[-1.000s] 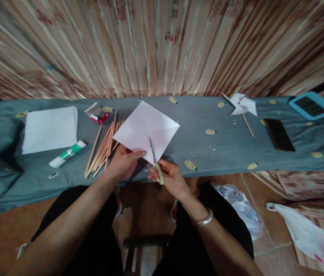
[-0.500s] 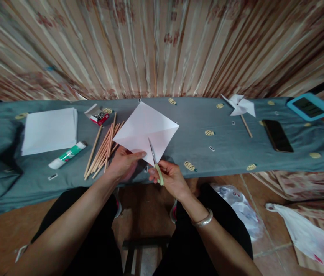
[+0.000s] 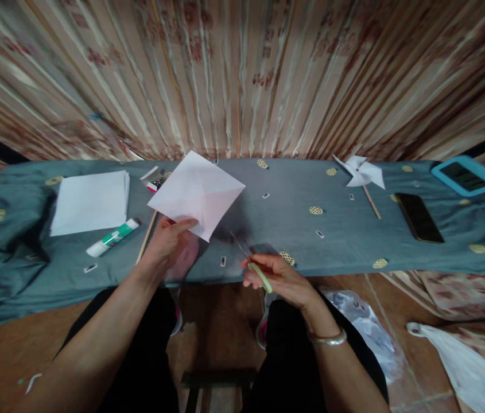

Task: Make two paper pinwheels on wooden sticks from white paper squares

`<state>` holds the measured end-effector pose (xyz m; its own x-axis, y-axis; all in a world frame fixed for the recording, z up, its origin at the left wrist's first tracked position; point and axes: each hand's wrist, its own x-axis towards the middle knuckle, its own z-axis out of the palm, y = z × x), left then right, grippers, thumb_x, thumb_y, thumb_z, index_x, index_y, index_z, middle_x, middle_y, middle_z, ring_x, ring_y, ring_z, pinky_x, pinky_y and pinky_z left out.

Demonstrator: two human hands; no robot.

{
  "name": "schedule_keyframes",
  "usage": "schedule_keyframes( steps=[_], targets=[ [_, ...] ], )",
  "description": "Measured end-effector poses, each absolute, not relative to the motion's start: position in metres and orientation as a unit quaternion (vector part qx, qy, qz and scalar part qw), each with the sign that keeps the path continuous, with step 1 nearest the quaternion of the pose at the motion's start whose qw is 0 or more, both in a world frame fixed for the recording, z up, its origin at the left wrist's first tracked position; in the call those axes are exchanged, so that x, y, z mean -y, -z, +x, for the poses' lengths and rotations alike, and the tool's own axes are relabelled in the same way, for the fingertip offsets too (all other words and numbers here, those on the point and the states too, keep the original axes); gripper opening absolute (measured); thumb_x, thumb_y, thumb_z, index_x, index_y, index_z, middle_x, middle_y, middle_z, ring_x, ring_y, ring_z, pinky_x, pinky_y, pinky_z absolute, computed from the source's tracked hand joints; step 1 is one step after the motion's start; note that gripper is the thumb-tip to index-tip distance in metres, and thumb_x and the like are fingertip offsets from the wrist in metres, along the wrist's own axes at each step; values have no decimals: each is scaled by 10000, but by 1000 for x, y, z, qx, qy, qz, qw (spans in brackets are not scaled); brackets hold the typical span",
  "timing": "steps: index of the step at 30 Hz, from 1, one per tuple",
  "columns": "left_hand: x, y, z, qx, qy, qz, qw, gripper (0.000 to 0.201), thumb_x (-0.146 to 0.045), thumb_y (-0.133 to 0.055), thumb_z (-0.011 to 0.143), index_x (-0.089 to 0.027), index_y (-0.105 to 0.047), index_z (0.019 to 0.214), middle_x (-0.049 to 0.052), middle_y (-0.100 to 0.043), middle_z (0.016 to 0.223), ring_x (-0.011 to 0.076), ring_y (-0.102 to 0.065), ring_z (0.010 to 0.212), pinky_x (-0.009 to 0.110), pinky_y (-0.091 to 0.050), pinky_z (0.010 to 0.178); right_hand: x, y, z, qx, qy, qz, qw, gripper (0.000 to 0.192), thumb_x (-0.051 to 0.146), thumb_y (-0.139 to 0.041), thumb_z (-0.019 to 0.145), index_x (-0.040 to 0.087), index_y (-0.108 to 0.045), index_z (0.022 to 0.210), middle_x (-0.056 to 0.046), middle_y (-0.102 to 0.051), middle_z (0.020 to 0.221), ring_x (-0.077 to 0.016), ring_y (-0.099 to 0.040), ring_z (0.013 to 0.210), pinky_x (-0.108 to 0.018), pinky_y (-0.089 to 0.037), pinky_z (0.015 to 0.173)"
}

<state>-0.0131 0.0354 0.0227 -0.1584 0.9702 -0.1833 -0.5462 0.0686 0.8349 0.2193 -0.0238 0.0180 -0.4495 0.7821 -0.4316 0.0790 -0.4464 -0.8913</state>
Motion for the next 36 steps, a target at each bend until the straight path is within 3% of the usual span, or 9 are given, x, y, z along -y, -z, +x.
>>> schedule_keyframes(
  steps=[4,7,10,16,19,23,25,30,36],
  targets=[
    [-31,-20,-21,-416,-615,273,612,372,-78,-722,479,-186,-682,833,15,-727,812,210,-687,851,331,-494,837,8,-20,245,463,-569,-539,414,440,528,-765,688,204,-689,975,-30,-706,751,-116,-558,583,-246,-436,531],
    [-23,-16,-19,-431,-547,287,658,357,-79,-733,454,-162,-689,798,24,-714,715,230,-691,765,353,-508,782,-6,-22,247,439,-474,-561,517,447,489,-813,628,230,-674,965,-30,-728,837,-142,-601,654,-282,-480,612],
    [-16,-12,-14,-447,-480,292,696,331,-84,-738,435,-147,-687,756,27,-710,663,223,-683,678,333,-515,692,-17,-23,236,452,-477,-550,516,456,456,-853,558,236,-678,917,-9,-730,829,-149,-628,698,-304,-504,697],
    [-12,-12,-9,-445,-443,282,726,291,-95,-744,423,-158,-668,697,22,-714,644,217,-677,635,326,-533,659,-21,-18,212,413,-571,-536,465,508,361,-908,414,216,-665,836,61,-675,640,-116,-574,565,-262,-480,574],
    [-14,-21,-10,-402,-479,242,742,321,-204,-795,465,-167,-685,764,49,-734,736,249,-696,760,367,-548,745,-21,-14,205,389,-570,-537,486,478,360,-904,416,212,-666,804,59,-681,652,-113,-557,554,-263,-470,565],
    [-13,-28,-7,-314,-518,209,768,471,-431,-813,562,-219,-685,962,55,-724,1025,241,-643,1044,344,-518,864,-22,-11,193,351,-534,-533,555,440,404,-877,473,213,-662,806,36,-698,693,-141,-597,622,-283,-486,622],
    [-11,-26,0,-301,-517,232,767,504,-433,-822,576,-232,-667,1011,54,-702,1104,240,-604,1128,348,-494,912,-22,-11,184,337,-521,-534,574,461,409,-876,466,214,-654,819,31,-703,701,-148,-602,627,-292,-489,631],
    [-9,-15,21,-334,-563,266,707,599,-312,-840,555,-211,-623,1104,81,-708,1091,280,-584,1166,407,-466,970,-23,-10,165,332,-531,-522,579,536,365,-895,395,219,-631,839,58,-682,658,-113,-545,553,-268,-467,583],
    [-24,-4,10,-472,-638,243,558,513,-227,-783,561,-189,-638,1052,61,-727,991,248,-646,1033,378,-473,947,-19,-11,159,368,-569,-526,513,526,447,-882,437,221,-622,835,52,-651,614,-111,-534,533,-257,-440,540]
  ],
)
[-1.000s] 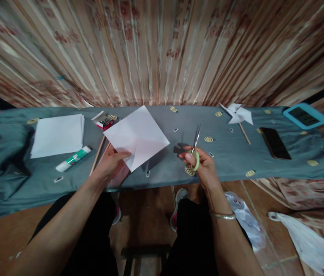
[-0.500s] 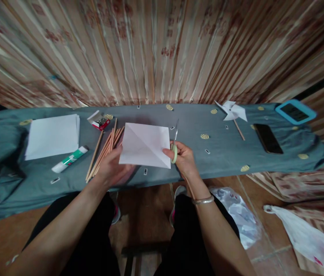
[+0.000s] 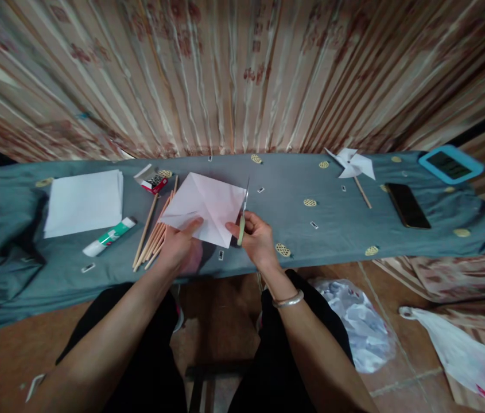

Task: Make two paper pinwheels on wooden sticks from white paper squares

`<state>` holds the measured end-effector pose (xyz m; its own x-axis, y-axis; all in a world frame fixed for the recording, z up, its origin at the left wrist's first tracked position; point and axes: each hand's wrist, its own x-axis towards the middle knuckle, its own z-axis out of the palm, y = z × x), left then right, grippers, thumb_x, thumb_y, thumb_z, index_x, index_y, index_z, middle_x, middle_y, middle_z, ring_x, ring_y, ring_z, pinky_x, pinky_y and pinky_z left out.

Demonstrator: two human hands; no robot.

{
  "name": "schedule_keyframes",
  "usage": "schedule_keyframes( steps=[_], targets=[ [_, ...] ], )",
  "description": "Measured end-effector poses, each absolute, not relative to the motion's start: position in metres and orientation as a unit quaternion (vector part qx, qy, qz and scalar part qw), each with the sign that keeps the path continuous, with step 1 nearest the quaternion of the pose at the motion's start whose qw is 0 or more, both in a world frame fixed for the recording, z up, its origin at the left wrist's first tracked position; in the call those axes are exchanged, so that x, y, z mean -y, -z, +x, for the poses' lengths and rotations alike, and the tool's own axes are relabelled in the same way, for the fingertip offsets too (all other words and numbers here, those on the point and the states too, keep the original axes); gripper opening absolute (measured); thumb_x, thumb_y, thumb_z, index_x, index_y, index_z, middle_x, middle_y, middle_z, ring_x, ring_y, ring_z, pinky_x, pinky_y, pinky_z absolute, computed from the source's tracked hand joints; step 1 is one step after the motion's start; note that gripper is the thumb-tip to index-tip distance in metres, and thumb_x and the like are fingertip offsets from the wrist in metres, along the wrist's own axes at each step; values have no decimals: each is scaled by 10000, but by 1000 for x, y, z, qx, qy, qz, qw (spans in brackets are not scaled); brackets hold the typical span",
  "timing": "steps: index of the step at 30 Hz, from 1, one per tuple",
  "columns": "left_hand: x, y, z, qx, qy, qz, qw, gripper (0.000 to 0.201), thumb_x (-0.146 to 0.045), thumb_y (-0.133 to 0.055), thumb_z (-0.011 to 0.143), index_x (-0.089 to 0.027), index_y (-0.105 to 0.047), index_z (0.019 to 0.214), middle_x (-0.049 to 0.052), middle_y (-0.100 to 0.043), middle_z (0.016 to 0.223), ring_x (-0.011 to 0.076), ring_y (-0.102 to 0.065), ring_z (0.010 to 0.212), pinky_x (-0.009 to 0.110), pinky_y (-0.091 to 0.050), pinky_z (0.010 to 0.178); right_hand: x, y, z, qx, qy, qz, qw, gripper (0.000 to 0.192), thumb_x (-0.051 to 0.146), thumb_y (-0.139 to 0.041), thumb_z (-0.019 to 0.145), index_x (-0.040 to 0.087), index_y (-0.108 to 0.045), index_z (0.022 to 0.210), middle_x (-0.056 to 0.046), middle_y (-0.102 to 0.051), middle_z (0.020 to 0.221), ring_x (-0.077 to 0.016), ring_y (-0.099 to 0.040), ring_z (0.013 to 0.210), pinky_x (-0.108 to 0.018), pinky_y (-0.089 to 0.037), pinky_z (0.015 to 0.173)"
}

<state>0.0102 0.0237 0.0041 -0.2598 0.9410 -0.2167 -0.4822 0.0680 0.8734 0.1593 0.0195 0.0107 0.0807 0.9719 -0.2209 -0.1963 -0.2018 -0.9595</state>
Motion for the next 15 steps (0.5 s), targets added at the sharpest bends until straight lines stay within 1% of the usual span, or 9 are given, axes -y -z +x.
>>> schedule_keyframes(
  steps=[2,4,6,8,10,12,15],
  targets=[
    [-30,-3,-2,-472,-657,262,526,501,-208,-779,566,-186,-643,1048,56,-725,1003,234,-651,1017,362,-473,947,-13,-13,162,395,-599,-516,467,501,539,-831,527,199,-640,842,12,-676,655,-113,-552,552,-252,-429,532],
    [-35,-4,-14,-465,-671,279,505,504,-194,-780,570,-186,-645,1055,57,-721,1024,226,-654,1007,349,-474,944,-4,-15,166,430,-636,-495,408,503,611,-735,651,175,-652,888,-34,-706,730,-116,-571,590,-245,-418,534],
    [-38,-5,-23,-468,-678,299,481,513,-184,-777,577,-184,-644,1072,59,-721,1026,219,-656,994,335,-472,940,6,-16,170,466,-672,-467,336,499,606,-698,710,162,-653,933,-50,-710,772,-113,-568,610,-242,-414,546],
    [-39,-6,-29,-480,-679,316,457,533,-181,-773,582,-174,-638,1098,63,-724,1017,216,-662,970,328,-474,930,14,-17,173,490,-699,-443,272,499,588,-717,705,156,-649,944,-45,-700,765,-109,-561,606,-242,-419,555],
    [-38,-7,-29,-492,-674,326,443,558,-185,-765,589,-163,-626,1129,67,-725,1015,216,-668,948,334,-480,919,19,-17,176,502,-714,-429,232,514,589,-732,687,149,-645,940,-39,-689,747,-106,-561,601,-238,-423,557],
    [-36,-9,-27,-496,-668,332,445,582,-184,-757,592,-159,-612,1155,71,-726,1020,217,-671,933,344,-489,909,20,-16,176,506,-720,-423,217,524,596,-732,683,144,-644,933,-36,-682,732,-100,-560,596,-232,-422,551],
    [-33,-11,-21,-491,-659,341,457,606,-182,-754,592,-156,-598,1177,80,-725,1034,216,-671,914,357,-502,896,18,-15,176,506,-717,-427,219,508,592,-727,695,146,-643,922,-33,-678,721,-89,-549,584,-217,-398,523]
  ],
)
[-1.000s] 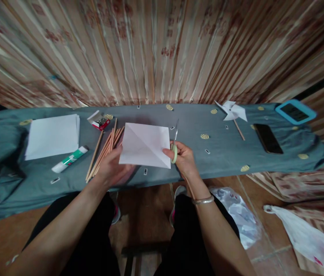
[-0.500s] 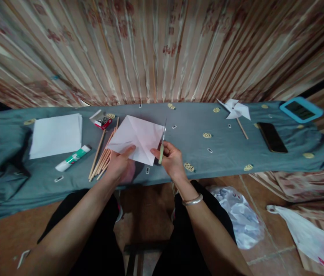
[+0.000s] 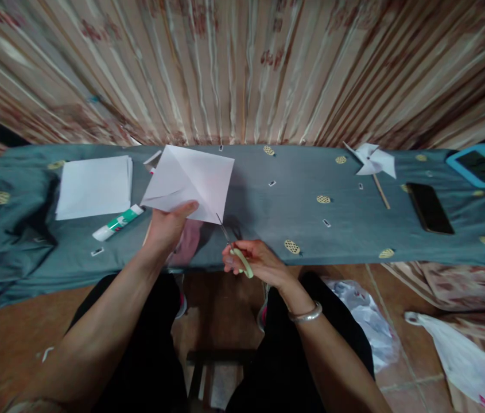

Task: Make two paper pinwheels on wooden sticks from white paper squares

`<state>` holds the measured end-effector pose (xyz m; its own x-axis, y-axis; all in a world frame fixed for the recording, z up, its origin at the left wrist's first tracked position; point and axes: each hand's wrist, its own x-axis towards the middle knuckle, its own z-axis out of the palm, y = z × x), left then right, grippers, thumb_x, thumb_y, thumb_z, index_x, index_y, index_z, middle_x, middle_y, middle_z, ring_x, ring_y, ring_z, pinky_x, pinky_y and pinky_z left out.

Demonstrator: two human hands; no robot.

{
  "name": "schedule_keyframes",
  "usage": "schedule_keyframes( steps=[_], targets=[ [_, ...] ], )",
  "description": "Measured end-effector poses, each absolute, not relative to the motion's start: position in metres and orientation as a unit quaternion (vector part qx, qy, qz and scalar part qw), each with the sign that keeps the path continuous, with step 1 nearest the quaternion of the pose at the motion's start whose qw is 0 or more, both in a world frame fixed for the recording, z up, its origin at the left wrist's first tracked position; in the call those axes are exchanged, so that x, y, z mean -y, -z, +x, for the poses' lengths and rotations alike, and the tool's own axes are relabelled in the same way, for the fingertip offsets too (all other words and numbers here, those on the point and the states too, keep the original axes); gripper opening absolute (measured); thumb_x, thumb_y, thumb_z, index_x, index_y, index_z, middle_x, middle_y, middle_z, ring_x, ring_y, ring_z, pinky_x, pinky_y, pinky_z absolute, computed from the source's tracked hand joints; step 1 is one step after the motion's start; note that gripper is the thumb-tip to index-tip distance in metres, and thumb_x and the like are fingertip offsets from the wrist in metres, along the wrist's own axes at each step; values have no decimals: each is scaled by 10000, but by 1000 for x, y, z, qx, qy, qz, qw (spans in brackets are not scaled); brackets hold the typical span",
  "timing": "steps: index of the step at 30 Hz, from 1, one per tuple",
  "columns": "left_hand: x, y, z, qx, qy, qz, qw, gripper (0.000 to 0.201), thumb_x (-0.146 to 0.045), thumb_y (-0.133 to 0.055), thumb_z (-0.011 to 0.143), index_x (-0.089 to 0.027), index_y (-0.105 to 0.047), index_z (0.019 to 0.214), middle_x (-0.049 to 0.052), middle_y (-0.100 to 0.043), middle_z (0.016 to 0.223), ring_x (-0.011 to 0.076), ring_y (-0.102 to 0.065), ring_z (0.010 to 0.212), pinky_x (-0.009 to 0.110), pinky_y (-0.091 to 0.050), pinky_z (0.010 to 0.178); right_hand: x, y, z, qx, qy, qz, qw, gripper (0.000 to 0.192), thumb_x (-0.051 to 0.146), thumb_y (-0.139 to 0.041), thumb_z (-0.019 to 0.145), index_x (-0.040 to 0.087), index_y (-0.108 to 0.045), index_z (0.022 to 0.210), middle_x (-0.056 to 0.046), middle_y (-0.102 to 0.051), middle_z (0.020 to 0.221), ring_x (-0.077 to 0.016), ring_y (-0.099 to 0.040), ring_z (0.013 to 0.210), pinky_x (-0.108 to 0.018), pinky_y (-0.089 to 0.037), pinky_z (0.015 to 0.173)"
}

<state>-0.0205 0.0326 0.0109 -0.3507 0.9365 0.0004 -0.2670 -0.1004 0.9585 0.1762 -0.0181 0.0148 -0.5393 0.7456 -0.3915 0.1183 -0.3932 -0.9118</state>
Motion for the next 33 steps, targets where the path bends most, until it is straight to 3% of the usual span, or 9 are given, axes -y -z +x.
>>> schedule_keyframes(
  steps=[5,13,33],
  targets=[
    [-31,-11,-16,-477,-656,356,464,625,-187,-748,588,-144,-586,1190,98,-721,1036,234,-672,941,370,-499,912,16,-13,176,492,-720,-437,219,503,601,-721,696,151,-639,907,-31,-674,711,-79,-535,564,-200,-335,466],
    [-30,-15,-12,-475,-656,360,463,644,-153,-742,549,-138,-592,1176,105,-735,1001,270,-675,1000,366,-512,904,16,-12,176,495,-714,-442,224,511,612,-704,707,158,-639,931,-29,-671,716,-85,-534,571,-214,-338,477],
    [-25,-20,-8,-476,-644,347,489,618,-174,-757,543,-132,-620,1143,94,-740,968,254,-692,936,391,-514,898,17,-14,176,509,-714,-428,222,501,607,-711,705,148,-651,895,-26,-660,702,-77,-530,576,-211,-379,505]
  ],
)
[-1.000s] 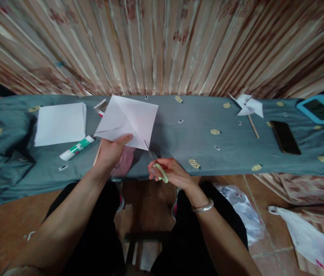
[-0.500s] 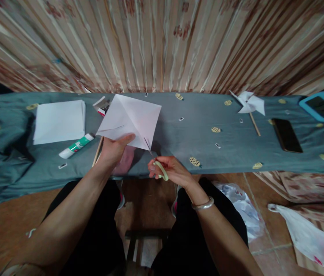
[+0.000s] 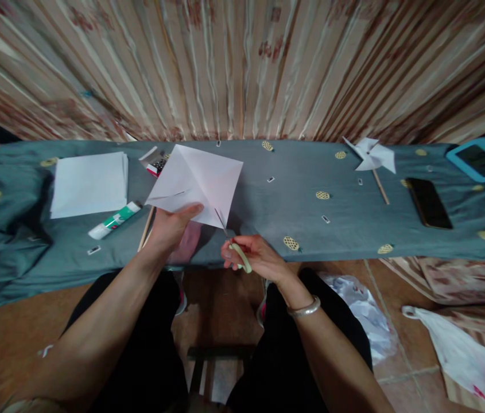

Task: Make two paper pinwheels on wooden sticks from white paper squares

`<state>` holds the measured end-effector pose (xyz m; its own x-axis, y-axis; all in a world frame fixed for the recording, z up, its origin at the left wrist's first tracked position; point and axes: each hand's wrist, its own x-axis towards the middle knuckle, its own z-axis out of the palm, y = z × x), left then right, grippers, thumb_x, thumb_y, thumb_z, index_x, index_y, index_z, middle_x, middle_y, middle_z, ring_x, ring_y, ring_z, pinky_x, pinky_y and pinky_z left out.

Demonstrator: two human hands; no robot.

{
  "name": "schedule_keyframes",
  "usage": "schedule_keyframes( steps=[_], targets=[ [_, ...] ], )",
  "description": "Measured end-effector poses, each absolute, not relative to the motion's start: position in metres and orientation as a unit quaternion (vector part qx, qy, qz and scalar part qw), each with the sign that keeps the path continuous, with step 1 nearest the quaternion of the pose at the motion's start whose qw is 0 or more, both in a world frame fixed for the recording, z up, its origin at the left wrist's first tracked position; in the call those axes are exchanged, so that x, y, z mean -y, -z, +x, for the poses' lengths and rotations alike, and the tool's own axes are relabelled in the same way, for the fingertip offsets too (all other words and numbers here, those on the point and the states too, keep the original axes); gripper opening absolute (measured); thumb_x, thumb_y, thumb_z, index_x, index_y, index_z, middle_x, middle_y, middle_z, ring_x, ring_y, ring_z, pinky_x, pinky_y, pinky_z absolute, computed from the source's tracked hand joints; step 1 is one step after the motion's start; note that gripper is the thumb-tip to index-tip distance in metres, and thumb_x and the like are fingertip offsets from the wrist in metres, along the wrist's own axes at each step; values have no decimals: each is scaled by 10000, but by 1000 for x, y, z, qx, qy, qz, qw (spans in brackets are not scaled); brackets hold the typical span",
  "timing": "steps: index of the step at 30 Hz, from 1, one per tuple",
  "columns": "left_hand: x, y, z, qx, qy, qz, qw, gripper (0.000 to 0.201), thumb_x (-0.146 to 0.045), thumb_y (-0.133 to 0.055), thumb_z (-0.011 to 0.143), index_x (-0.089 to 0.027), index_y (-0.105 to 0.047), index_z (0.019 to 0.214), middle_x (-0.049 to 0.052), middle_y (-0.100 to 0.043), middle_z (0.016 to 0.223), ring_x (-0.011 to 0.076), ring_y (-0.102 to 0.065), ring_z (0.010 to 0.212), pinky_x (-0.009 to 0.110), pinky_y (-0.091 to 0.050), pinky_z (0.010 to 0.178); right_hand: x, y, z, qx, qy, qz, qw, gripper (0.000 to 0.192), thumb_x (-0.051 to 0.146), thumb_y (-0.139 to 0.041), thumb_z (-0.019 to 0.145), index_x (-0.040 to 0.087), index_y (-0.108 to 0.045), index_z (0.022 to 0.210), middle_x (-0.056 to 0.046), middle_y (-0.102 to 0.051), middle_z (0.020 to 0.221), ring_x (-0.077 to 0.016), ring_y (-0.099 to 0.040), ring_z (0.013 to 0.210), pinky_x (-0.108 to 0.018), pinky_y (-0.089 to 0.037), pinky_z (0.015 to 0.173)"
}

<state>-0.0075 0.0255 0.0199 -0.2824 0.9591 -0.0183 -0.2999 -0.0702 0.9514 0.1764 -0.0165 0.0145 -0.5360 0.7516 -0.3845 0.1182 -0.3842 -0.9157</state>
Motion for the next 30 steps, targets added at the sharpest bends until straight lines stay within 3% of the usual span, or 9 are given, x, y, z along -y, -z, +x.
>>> schedule_keyframes(
  steps=[11,30],
  targets=[
    [-26,-20,-12,-495,-632,351,483,603,-199,-768,533,-123,-633,1115,96,-742,945,257,-691,915,382,-524,865,17,-18,172,473,-729,-435,236,507,575,-789,613,146,-643,840,14,-638,634,-70,-552,536,-211,-447,515],
    [-25,-26,-12,-497,-627,355,484,618,-193,-780,518,-130,-633,1115,91,-747,922,246,-695,897,356,-533,842,17,-10,170,445,-742,-441,239,450,500,-825,602,150,-654,828,43,-614,578,-61,-565,502,-185,-447,480]
  ],
)
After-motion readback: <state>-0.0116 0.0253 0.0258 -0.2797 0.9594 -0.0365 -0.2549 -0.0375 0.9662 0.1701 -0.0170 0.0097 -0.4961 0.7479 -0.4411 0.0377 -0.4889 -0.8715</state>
